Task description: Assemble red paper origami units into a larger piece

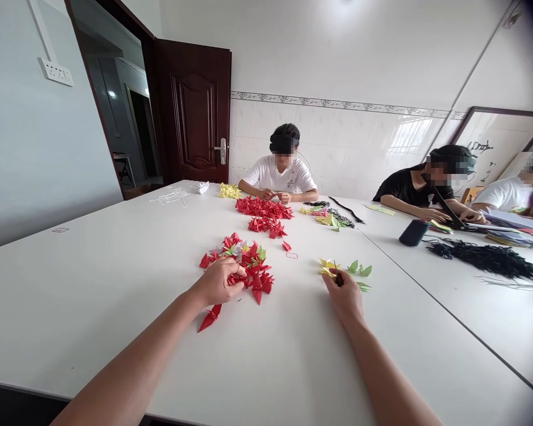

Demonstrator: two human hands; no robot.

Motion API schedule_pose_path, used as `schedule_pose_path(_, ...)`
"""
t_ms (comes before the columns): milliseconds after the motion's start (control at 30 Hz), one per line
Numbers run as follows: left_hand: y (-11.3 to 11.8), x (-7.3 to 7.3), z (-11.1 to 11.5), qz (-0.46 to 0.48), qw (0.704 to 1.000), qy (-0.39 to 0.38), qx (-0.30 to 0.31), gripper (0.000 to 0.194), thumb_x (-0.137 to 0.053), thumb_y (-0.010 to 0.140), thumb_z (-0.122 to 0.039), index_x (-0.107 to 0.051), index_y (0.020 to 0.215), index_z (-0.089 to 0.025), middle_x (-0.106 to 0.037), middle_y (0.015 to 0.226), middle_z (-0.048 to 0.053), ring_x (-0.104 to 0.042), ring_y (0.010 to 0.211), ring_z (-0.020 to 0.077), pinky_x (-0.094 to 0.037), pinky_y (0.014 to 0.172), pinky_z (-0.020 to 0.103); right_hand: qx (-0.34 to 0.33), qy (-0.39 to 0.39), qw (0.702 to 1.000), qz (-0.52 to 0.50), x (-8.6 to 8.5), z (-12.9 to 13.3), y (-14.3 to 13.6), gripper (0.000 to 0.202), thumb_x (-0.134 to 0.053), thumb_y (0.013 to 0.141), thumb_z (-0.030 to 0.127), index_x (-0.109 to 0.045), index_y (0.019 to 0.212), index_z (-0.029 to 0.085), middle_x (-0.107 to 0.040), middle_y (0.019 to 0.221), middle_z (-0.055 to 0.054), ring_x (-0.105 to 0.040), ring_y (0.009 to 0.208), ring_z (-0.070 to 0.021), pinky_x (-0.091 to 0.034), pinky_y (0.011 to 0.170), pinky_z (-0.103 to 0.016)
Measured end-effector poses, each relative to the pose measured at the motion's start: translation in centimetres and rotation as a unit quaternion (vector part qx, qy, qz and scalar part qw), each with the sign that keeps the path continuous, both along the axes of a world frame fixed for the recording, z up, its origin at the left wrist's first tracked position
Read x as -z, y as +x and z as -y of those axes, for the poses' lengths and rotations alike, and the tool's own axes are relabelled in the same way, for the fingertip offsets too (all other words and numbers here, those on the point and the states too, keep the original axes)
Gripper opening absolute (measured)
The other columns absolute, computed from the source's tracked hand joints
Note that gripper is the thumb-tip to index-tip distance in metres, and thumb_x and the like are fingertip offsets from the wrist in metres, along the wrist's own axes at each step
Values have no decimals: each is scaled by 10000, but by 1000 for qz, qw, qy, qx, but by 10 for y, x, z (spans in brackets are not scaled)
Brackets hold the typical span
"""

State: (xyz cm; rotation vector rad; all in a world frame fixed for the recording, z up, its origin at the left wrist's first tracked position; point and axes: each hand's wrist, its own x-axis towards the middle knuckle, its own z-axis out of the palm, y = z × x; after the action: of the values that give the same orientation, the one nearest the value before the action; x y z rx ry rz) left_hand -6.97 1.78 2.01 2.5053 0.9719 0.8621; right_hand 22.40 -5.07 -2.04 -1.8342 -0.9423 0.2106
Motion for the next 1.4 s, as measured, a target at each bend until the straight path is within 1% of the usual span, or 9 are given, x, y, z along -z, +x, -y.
schedule_pose_path(100,7,5,0,-50,998,36,-13,124,-565,692,-272,-666,754,-236,-576,711,21,-535,786,209,-437,748,313,-10,1,1000,-3,-1,1,-1,405,-519,658,462,-624,895,152,-527,602,5,-472,583,-165,-368,554,-281)
schedule_pose_path(233,12,11,-4,-68,997,33,-33,173,-506,717,-175,-669,748,-222,-593,743,24,-527,797,201,-417,807,344,-27,-2,1000,-9,-1,2,-3,372,-531,660,442,-627,881,159,-533,606,8,-479,583,-163,-372,558,-280)
schedule_pose_path(467,3,4,-11,66,996,11,-58,132,-537,742,-214,-660,787,-203,-544,869,37,-528,876,191,-457,746,298,-43,15,999,-17,-3,3,-5,417,-539,691,474,-628,917,135,-567,649,-23,-501,606,-174,-384,568,-292)
schedule_pose_path(633,7,3,-6,129,991,-19,27,104,-545,775,-224,-618,714,-181,-536,785,17,-529,731,138,-451,641,249,-99,47,993,-32,-4,3,-18,493,-458,773,548,-609,1014,145,-629,833,-71,-569,749,-194,-436,621,-294)
schedule_pose_path(767,15,3,3,142,984,-43,95,108,-534,785,-176,-597,697,-163,-556,709,9,-536,686,121,-446,626,230,-231,92,968,-16,-7,11,-49,456,-455,816,499,-587,1080,152,-640,930,-96,-583,820,-199,-463,662,-299)
schedule_pose_path(833,17,2,6,146,983,-41,100,107,-530,782,-147,-592,695,-159,-560,710,10,-537,681,115,-447,629,226,-297,99,949,39,-9,18,-65,377,-465,837,439,-600,1051,160,-632,917,-89,-576,791,-180,-458,667,-284)
schedule_pose_path(933,19,2,10,146,983,-38,105,105,-525,783,-134,-596,708,-157,-569,719,16,-539,696,117,-451,633,225,-355,90,923,117,-12,25,-81,291,-447,866,367,-616,988,164,-574,753,-43,-515,635,-129,-425,580,-241)
schedule_pose_path(1067,21,3,11,122,987,-40,101,110,-525,777,-135,-609,712,-162,-576,726,16,-543,699,119,-458,630,225,-377,92,909,150,-12,27,-85,226,-455,871,318,-621,928,175,-502,667,-8,-448,573,-108,-384,530,-218)
schedule_pose_path(1400,24,1,16,95,986,-42,130,110,-535,760,-103,-626,732,-156,-592,725,16,-546,693,115,-452,639,226,-379,72,906,173,-8,24,-83,219,-462,875,334,-629,935,207,-521,670,-6,-459,596,-118,-375,555,-221)
